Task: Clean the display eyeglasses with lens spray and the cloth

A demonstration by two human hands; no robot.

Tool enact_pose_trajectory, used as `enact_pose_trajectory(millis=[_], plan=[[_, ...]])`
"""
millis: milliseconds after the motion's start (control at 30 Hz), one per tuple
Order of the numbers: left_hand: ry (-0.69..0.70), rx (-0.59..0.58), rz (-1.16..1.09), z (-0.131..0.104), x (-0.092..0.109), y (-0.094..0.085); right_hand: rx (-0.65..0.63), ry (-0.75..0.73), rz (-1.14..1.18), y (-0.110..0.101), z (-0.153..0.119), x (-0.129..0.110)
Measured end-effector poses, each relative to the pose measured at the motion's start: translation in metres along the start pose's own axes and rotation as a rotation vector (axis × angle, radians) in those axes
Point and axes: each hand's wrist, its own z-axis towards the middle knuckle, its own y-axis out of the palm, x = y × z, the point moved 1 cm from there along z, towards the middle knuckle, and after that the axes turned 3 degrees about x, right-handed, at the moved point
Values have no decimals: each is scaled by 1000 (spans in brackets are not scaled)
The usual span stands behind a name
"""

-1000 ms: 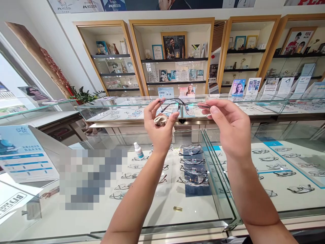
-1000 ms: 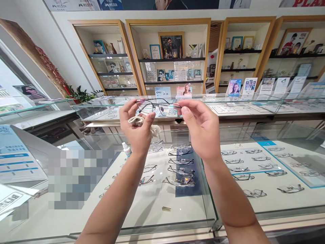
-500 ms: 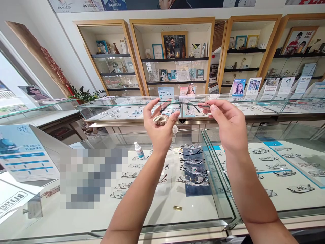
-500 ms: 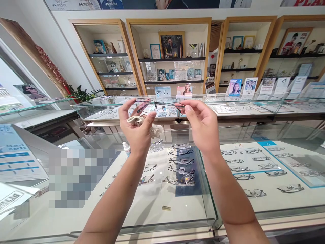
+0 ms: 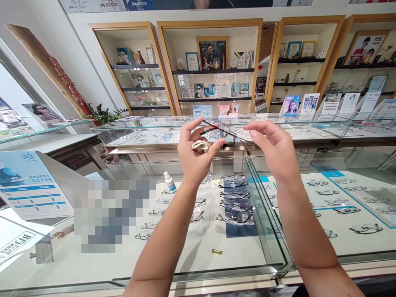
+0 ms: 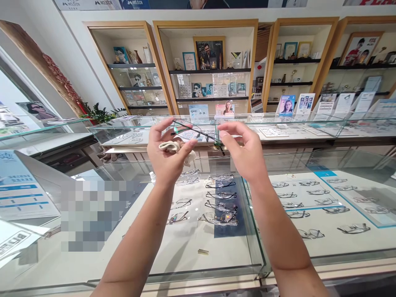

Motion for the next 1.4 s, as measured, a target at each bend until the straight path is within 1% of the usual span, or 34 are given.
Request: enact_pose_trajectory(millis=[67, 167, 333, 400, 467, 533, 600, 633, 667, 767, 800, 900, 967, 1067, 1167, 1267, 1400], plan=[[19, -81, -24, 0, 2, -1, -87, 42, 23, 0, 0, 0], [34, -168, -66, 1, 6, -4, -205, 120, 81, 0, 0, 1], [38, -267, -74, 5, 14, -7, -321, 197, 140, -1, -1, 1], [41, -285, -55, 6, 16, -8, -316, 199, 155, 0, -1, 2], [48, -261, -15, 6, 20, -7, -256, 183, 159, 2, -1, 5], [42, -163, 43, 4, 26, -7, -161, 150, 133, 4, -1, 9], [-1, -42, 103, 1, 35, -7, -68, 104, 78, 8, -1, 11], [-36, -16, 122, 0, 40, -6, -33, 71, 47, 9, -2, 11], [-75, -24, 127, -2, 45, -5, -8, 29, 17, 11, -3, 10], [-198, -156, 69, -6, 56, 0, 22, -125, -70, 19, -7, 5], [-234, -182, 41, -6, 58, 1, 29, -177, -98, 22, -9, 3], [-311, -162, -6, -7, 59, 3, 62, -289, -177, 30, -16, -1], [-347, -146, -17, -7, 58, 2, 81, -331, -230, 35, -20, -2], [-393, -154, -41, -7, 57, -2, 66, -358, -307, 39, -25, -1], [-430, -160, -56, -8, 58, -10, 25, -370, -347, 43, -31, -3], [-464, -152, -32, -14, 60, -24, -56, -344, -332, 48, -42, -10], [-543, -143, 58, -29, 60, -49, -193, -274, -252, 58, -67, -24]])
